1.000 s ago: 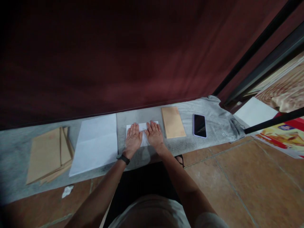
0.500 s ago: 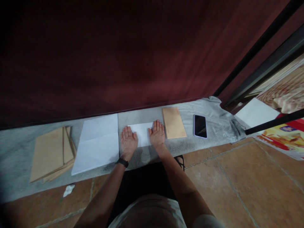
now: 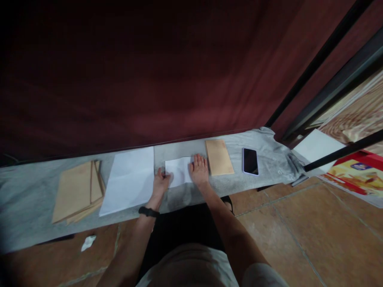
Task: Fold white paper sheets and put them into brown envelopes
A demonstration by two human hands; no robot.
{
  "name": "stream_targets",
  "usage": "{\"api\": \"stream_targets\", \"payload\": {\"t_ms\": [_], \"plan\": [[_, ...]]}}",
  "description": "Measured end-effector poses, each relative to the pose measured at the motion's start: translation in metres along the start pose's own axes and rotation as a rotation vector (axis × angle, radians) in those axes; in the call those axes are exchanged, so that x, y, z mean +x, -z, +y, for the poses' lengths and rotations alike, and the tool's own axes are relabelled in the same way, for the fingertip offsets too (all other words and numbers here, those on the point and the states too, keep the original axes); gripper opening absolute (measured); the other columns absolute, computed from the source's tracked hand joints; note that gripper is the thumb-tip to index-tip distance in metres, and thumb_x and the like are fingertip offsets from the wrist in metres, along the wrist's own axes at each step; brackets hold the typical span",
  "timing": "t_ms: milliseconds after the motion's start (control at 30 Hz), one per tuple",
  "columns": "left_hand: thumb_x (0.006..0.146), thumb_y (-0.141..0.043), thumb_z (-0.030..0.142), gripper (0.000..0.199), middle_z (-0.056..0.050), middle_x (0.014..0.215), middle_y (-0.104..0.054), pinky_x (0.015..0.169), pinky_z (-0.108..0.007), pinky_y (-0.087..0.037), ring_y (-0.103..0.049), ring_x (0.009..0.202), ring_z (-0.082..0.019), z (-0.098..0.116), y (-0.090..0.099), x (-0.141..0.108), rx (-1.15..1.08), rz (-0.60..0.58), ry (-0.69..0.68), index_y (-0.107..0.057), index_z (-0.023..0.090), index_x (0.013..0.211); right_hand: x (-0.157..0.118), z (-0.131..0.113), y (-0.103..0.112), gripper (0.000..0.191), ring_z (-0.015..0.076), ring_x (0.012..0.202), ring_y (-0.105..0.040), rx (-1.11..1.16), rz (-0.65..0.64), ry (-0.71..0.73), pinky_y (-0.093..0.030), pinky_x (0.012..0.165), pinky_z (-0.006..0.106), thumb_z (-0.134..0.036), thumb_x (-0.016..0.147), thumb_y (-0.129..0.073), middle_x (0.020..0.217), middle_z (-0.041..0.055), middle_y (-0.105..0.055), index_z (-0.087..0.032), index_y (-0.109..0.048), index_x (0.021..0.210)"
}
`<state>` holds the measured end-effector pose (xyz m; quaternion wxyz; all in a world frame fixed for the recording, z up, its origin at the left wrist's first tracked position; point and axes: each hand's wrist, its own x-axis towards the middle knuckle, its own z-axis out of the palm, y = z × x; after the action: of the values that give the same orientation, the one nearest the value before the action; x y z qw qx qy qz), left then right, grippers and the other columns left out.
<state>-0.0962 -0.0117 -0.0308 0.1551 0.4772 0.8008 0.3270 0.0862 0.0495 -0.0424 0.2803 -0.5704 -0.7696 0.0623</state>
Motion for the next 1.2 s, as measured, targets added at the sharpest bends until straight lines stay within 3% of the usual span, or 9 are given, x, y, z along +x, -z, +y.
{"api": "stream_targets", "payload": {"t_ms": [167,300,467,600,733,867,1033,1100,1200], "plan": [[0.080,-0.059,0.017,0.052,-0.004,0.081,-0.073,0.070,-0.032,-0.059,-0.071,0.071,-0.018,0.010,0.011,-0.008,-0.255,0.002,0.080,-0.057,0.013,0.131,-0.032,-0.009,0.019,0.061,0.0269,0.152,-0.029,0.137,-0.093,0.162,-0.030,0.121,0.054,-0.032,0.102,-0.038,0.162,0.0181,-0.034,-0.012,-0.028,0.158],[0.074,-0.067,0.022,0.054,-0.004,0.086,-0.075,0.072,-0.033,-0.058,-0.071,0.075,-0.019,0.031,0.033,-0.018,-0.695,-0.097,0.210,-0.061,0.013,0.127,-0.065,-0.036,0.033,0.079,0.0244,0.153,-0.024,0.218,-0.217,0.332,-0.030,0.123,0.049,-0.037,0.094,-0.054,0.166,0.0126,-0.024,-0.017,-0.018,0.162],[0.085,-0.064,0.041,0.051,-0.010,0.112,-0.074,0.087,-0.033,-0.056,-0.070,0.101,-0.021,0.067,0.057,-0.029,-0.889,-0.190,0.073,-0.062,0.016,0.130,-0.052,-0.073,0.052,0.054,0.0197,0.140,-0.048,0.579,-0.064,0.003,-0.041,0.117,0.040,-0.031,0.103,-0.031,0.152,0.0094,-0.052,-0.019,-0.038,0.155],[0.096,-0.053,0.047,0.050,-0.013,0.134,-0.065,0.092,-0.031,-0.055,-0.064,0.120,-0.022,0.064,0.060,-0.040,-0.807,-0.126,0.155,-0.056,0.018,0.136,-0.025,-0.081,0.065,0.062,0.0228,0.126,-0.062,1.010,0.089,-0.289,-0.052,0.105,0.042,-0.046,0.106,-0.012,0.139,0.0146,-0.062,-0.012,-0.037,0.153],[0.093,-0.057,0.040,0.050,-0.016,0.128,-0.069,0.082,-0.037,-0.060,-0.071,0.107,-0.025,0.047,0.042,-0.056,-0.817,-0.229,0.291,-0.054,0.016,0.137,-0.022,-0.072,0.060,0.069,0.0268,0.125,-0.062,1.198,0.129,-0.342,-0.055,0.100,0.048,-0.050,0.105,-0.006,0.131,0.0167,-0.067,-0.010,-0.035,0.153],[0.084,-0.061,0.023,0.056,-0.014,0.123,-0.072,0.089,-0.041,-0.060,-0.073,0.102,-0.025,0.036,0.021,-0.060,-0.828,-0.227,0.199,-0.052,0.013,0.138,-0.042,-0.053,0.048,0.068,0.0295,0.115,-0.068,1.156,-0.047,-0.414,-0.057,0.095,0.050,-0.054,0.104,-0.009,0.121,0.0172,-0.071,-0.014,-0.053,0.139],[0.079,-0.060,0.016,0.074,-0.011,0.121,-0.072,0.099,-0.044,-0.056,-0.070,0.110,-0.026,0.014,0.017,-0.041,-0.456,-0.085,0.058,-0.040,0.014,0.150,-0.081,-0.022,0.050,0.058,0.0260,0.080,-0.076,1.089,-0.275,-0.419,-0.062,0.073,0.043,-0.053,0.105,-0.023,0.088,0.0145,-0.077,-0.016,-0.069,0.106],[0.080,-0.060,0.018,0.076,-0.012,0.118,-0.072,0.100,-0.044,-0.055,-0.069,0.110,-0.029,0.007,0.021,-0.036,-0.299,-0.087,0.025,-0.036,0.013,0.153,-0.094,-0.011,0.056,0.057,0.0241,0.077,-0.076,0.964,-0.444,-0.360,-0.062,0.071,0.040,-0.049,0.106,-0.025,0.089,0.0147,-0.078,-0.015,-0.070,0.103],[0.084,-0.057,0.019,0.076,-0.016,0.122,-0.069,0.099,-0.046,-0.054,-0.068,0.111,-0.032,0.006,0.025,-0.038,-0.096,-0.082,-0.019,-0.032,0.011,0.155,-0.100,-0.003,0.064,0.049,0.0259,0.091,-0.075,0.810,-0.428,-0.320,-0.060,0.083,0.045,-0.044,0.104,-0.032,0.104,0.0158,-0.077,-0.016,-0.071,0.112]]}}
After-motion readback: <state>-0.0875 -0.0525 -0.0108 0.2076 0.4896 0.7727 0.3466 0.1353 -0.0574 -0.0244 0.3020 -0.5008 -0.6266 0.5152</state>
